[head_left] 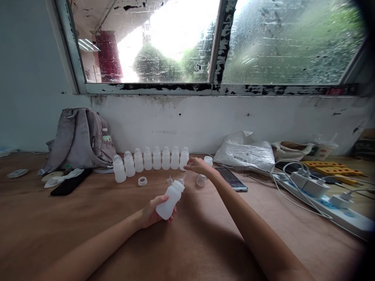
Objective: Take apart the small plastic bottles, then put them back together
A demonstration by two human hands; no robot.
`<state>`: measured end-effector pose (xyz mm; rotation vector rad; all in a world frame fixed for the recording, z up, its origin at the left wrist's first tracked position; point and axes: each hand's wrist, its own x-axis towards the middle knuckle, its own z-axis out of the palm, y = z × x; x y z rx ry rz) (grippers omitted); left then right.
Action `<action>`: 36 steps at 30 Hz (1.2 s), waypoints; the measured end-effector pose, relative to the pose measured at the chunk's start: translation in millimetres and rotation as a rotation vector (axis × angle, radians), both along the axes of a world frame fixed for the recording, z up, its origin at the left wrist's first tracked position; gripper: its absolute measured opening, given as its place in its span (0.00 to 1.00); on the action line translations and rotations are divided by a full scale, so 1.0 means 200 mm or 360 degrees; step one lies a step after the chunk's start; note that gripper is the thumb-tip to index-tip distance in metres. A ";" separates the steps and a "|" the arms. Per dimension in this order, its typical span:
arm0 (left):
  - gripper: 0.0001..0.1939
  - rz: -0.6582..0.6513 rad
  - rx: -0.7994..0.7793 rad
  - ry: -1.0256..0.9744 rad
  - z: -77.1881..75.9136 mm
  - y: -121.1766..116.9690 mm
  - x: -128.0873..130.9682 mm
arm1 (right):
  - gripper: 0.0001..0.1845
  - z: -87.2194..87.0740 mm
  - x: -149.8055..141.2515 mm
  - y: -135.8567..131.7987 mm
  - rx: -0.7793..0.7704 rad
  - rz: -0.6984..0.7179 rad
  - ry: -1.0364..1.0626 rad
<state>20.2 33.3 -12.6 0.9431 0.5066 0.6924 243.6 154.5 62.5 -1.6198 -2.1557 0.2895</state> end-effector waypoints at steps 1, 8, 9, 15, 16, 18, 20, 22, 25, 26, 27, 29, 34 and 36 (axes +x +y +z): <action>0.22 0.0001 -0.0006 -0.0007 0.00 0.00 0.00 | 0.13 -0.03 0.00 0.02 -0.0026 0.0010 -0.0044; 0.21 -0.0006 -0.0009 0.0000 0.01 -0.01 0.00 | 0.14 -0.20 0.00 0.10 -0.0235 0.0023 -0.0362; 0.21 -0.0008 -0.0007 0.0003 0.01 -0.01 0.00 | 0.15 -0.21 0.01 0.11 -0.0268 0.0022 -0.0413; 0.21 -0.0022 -0.0016 0.0000 0.01 0.00 0.00 | 0.20 -0.22 0.02 0.12 -0.0372 0.0028 -0.0460; 0.21 -0.0023 -0.0014 -0.0002 0.01 0.00 0.00 | 0.20 -0.22 0.02 0.12 -0.0389 0.0029 -0.0458; 0.21 -0.0028 -0.0011 -0.0002 0.01 0.00 0.00 | 0.19 -0.21 0.02 0.12 -0.0417 0.0025 -0.0452; 0.21 -0.0033 -0.0014 -0.0005 0.01 0.00 0.00 | 0.19 -0.20 0.02 0.12 -0.0438 0.0016 -0.0440; 0.21 -0.0038 -0.0013 -0.0009 0.01 0.00 0.00 | 0.19 -0.19 0.03 0.12 -0.0456 0.0004 -0.0422; 0.21 -0.0031 -0.0005 -0.0010 0.02 0.00 0.00 | 0.18 -0.17 0.04 0.10 -0.0465 -0.0003 -0.0375; 0.20 -0.0026 -0.0004 -0.0006 0.02 -0.01 0.00 | 0.18 -0.17 0.04 0.09 -0.0468 -0.0003 -0.0356; 0.20 -0.0022 -0.0003 -0.0002 0.02 -0.01 0.00 | 0.17 -0.16 0.05 0.08 -0.0471 -0.0001 -0.0336; 0.20 -0.0023 -0.0003 0.0005 0.03 -0.01 0.00 | 0.16 -0.15 0.05 0.07 -0.0473 0.0004 -0.0292; 0.17 0.0080 0.0073 -0.0008 0.03 -0.03 0.02 | 0.16 -0.05 0.01 0.02 -0.0340 0.0098 -0.0086; 0.16 0.0262 0.0177 -0.0003 0.03 -0.03 0.03 | 0.19 0.01 -0.04 -0.03 -0.0256 0.0176 0.0040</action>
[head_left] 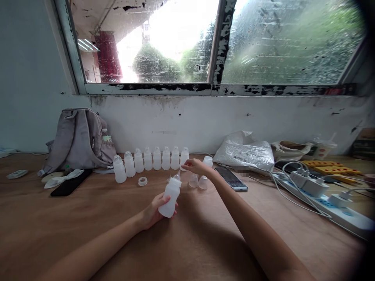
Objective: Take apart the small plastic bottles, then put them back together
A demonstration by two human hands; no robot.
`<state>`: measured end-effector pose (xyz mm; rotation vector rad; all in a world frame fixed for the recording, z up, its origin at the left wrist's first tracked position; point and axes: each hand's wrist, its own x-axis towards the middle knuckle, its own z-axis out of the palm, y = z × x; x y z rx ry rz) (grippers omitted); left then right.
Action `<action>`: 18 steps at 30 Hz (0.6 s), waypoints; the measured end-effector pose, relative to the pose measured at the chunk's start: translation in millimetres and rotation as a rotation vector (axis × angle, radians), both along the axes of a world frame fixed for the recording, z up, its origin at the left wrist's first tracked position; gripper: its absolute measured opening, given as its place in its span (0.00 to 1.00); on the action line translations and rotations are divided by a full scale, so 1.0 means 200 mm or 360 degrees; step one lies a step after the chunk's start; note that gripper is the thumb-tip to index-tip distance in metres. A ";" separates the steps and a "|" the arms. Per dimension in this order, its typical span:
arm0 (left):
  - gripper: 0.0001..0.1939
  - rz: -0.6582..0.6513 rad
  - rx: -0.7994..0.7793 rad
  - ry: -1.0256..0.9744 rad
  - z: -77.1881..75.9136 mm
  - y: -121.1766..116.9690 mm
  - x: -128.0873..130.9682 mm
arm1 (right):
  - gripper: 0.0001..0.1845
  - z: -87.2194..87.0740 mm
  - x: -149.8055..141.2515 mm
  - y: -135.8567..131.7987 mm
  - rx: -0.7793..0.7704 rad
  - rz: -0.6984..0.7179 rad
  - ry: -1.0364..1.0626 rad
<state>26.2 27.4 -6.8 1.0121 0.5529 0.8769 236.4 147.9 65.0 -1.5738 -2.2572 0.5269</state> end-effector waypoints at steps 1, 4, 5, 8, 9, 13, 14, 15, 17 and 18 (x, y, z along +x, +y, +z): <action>0.15 0.0105 0.0049 0.0015 0.00 0.00 0.01 | 0.22 0.03 -0.03 -0.03 0.0008 0.0049 0.0064; 0.16 0.0385 0.0137 0.0086 0.00 0.00 0.03 | 0.30 0.08 -0.13 -0.14 -0.0223 0.0320 0.0222; 0.17 0.0470 0.0175 0.0118 0.00 0.00 0.03 | 0.30 0.09 -0.16 -0.17 -0.0340 0.0415 0.0248; 0.16 0.0660 0.0339 0.0206 0.01 -0.02 0.04 | 0.27 0.10 -0.24 -0.24 -0.0317 0.0484 0.0289; 0.15 0.0678 0.0380 0.0224 0.01 -0.02 0.04 | 0.26 0.10 -0.26 -0.26 -0.0265 0.0475 0.0310; 0.16 0.0589 0.0368 0.0198 0.01 -0.05 0.03 | 0.24 0.09 -0.31 -0.28 -0.0325 0.0524 0.0425; 0.17 0.0575 0.0343 0.0174 0.01 -0.06 0.03 | 0.23 0.09 -0.32 -0.28 -0.0321 0.0550 0.0480; 0.17 0.0567 0.0315 0.0138 0.01 -0.06 0.03 | 0.23 0.09 -0.32 -0.29 -0.0286 0.0574 0.0541; 0.17 0.0548 0.0230 0.0028 0.00 -0.05 0.02 | 0.22 0.08 -0.34 -0.28 -0.0199 0.0598 0.0648; 0.17 0.0522 0.0169 -0.0041 0.00 -0.04 0.02 | 0.22 0.07 -0.34 -0.28 -0.0181 0.0594 0.0678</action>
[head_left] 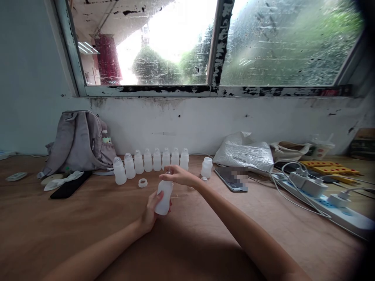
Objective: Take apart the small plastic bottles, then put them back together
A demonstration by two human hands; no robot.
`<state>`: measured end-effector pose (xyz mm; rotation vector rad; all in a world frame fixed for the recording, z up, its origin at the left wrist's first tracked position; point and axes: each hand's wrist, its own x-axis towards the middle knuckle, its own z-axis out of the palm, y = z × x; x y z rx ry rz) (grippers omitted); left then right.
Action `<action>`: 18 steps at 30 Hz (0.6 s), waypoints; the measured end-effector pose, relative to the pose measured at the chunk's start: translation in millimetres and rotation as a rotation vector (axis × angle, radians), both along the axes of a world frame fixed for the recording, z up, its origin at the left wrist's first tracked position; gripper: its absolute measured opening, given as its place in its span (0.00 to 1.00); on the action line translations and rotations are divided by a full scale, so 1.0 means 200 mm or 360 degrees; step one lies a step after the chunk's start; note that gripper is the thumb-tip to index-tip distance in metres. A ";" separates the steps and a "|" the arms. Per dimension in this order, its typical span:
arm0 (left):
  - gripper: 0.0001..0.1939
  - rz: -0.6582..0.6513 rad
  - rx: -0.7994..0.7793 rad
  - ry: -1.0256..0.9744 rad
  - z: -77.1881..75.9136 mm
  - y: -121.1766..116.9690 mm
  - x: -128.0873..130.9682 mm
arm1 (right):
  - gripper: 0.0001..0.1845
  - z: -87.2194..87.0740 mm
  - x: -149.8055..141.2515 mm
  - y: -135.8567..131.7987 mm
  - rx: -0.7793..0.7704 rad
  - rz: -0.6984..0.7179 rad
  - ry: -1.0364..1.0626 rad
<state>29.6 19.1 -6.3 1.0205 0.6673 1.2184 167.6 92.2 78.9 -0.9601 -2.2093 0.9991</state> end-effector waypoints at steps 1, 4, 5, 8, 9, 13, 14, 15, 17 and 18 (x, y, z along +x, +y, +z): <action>0.17 -0.0045 -0.0062 -0.0076 0.00 0.01 -0.01 | 0.21 -0.01 -0.01 0.01 -0.0007 -0.0012 0.0010; 0.21 -0.0258 -0.0361 -0.0270 0.01 0.03 -0.02 | 0.20 -0.06 -0.02 0.04 -0.0074 -0.0110 0.0039; 0.23 -0.0324 -0.0453 -0.0328 0.01 0.03 -0.02 | 0.20 -0.07 -0.02 0.05 -0.0114 -0.0150 0.0059; 0.25 -0.0382 -0.0540 -0.0437 0.01 0.02 -0.01 | 0.20 -0.10 -0.03 0.07 -0.0220 -0.0234 0.0070; 0.25 -0.0348 -0.0501 -0.0432 0.01 0.01 0.00 | 0.20 -0.10 -0.03 0.07 -0.0231 -0.0240 0.0043; 0.23 -0.0160 -0.0291 -0.0285 0.02 -0.01 0.02 | 0.21 -0.10 -0.03 0.06 -0.0237 -0.0215 -0.0039; 0.23 -0.0162 -0.0293 -0.0279 0.02 -0.01 0.02 | 0.21 -0.10 -0.03 0.05 -0.0238 -0.0217 -0.0023; 0.23 -0.0186 -0.0327 -0.0301 0.02 -0.01 0.01 | 0.21 -0.10 -0.04 0.04 -0.0225 -0.0225 0.0002; 0.24 -0.0284 -0.0450 -0.0401 0.02 0.00 0.00 | 0.22 -0.10 -0.05 0.03 -0.0158 -0.0251 0.0060; 0.24 -0.0337 -0.0511 -0.0454 0.02 0.00 -0.01 | 0.22 -0.10 -0.06 0.02 -0.0117 -0.0271 0.0080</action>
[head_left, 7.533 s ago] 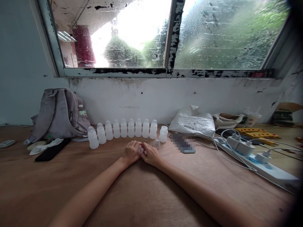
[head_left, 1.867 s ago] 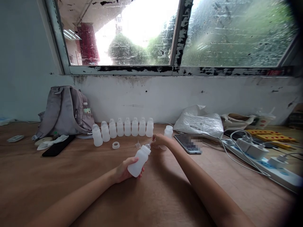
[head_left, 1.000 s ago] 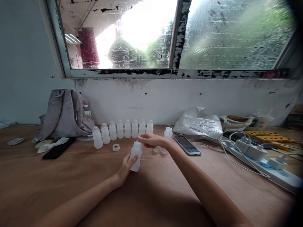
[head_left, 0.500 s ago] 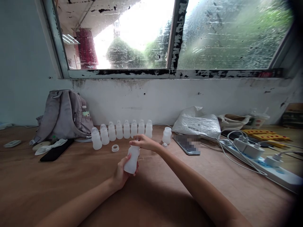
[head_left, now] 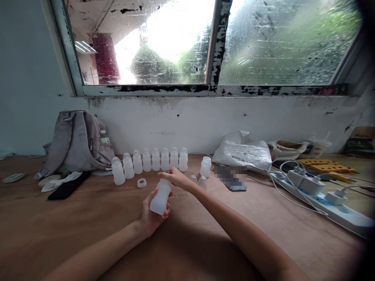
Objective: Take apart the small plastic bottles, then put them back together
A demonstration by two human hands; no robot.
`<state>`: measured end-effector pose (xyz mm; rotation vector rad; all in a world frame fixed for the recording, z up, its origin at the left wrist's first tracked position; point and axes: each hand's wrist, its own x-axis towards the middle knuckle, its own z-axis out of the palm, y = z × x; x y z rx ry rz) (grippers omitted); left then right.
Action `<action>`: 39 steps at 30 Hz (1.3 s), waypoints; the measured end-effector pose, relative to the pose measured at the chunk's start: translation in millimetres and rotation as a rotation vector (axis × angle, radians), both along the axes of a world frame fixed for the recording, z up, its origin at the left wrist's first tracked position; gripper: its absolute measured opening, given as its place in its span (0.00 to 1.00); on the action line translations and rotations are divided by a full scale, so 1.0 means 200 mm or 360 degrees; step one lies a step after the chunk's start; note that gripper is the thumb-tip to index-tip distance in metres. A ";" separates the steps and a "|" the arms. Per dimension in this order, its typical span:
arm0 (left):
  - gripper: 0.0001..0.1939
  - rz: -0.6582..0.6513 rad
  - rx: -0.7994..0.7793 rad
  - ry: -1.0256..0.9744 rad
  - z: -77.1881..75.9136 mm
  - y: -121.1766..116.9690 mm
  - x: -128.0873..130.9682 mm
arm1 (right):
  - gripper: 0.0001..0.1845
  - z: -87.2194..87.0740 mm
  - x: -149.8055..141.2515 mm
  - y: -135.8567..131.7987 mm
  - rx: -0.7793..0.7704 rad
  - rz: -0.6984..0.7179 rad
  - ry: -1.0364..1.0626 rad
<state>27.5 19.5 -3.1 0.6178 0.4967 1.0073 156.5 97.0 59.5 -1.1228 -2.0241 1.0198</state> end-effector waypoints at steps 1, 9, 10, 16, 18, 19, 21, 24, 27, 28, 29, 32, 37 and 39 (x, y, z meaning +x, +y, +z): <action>0.24 -0.0041 -0.0042 -0.0047 0.00 0.01 -0.01 | 0.23 0.00 -0.01 -0.01 0.0037 -0.0022 0.0009; 0.24 -0.0133 -0.0057 -0.0066 0.00 0.05 -0.06 | 0.22 0.01 -0.04 -0.03 0.0109 -0.0121 0.0104; 0.25 -0.0132 -0.0059 -0.0048 0.01 0.05 -0.07 | 0.22 0.01 -0.04 -0.04 0.0114 -0.0108 0.0138; 0.25 -0.0383 -0.0083 -0.0220 0.03 0.06 -0.10 | 0.21 0.00 -0.05 -0.06 0.0144 -0.0008 0.0401; 0.24 -0.0515 -0.0056 -0.0322 0.03 0.06 -0.12 | 0.20 0.00 -0.06 -0.07 0.0097 0.0033 0.0538; 0.24 -0.0555 -0.0021 -0.0348 0.03 0.06 -0.12 | 0.19 0.01 -0.07 -0.07 0.0037 0.0058 0.0608; 0.25 -0.0572 0.0062 -0.0337 0.03 0.07 -0.14 | 0.17 0.01 -0.08 -0.07 -0.0156 0.0142 0.0732; 0.27 -0.0531 0.0123 -0.0214 0.01 0.10 -0.17 | 0.17 0.01 -0.07 -0.06 -0.0461 0.0352 0.0823; 0.28 -0.0506 0.0152 -0.0064 -0.02 0.14 -0.20 | 0.22 0.01 -0.02 -0.03 -0.0538 0.0478 0.0764; 0.28 -0.0487 0.0172 -0.0024 -0.03 0.16 -0.21 | 0.24 0.01 0.00 -0.01 -0.0521 0.0481 0.0717; 0.28 -0.0462 0.0199 0.0014 -0.03 0.18 -0.22 | 0.24 0.02 0.02 0.00 -0.0501 0.0477 0.0661; 0.29 -0.0394 0.0289 0.0118 -0.05 0.21 -0.23 | 0.21 0.02 0.07 0.04 -0.0457 0.0472 0.0531; 0.30 -0.0350 0.0316 0.0256 -0.05 0.22 -0.23 | 0.17 0.03 0.11 0.07 -0.0277 0.0371 0.0538; 0.31 -0.0340 0.0305 0.0304 -0.05 0.22 -0.23 | 0.17 0.04 0.12 0.07 -0.0215 0.0331 0.0507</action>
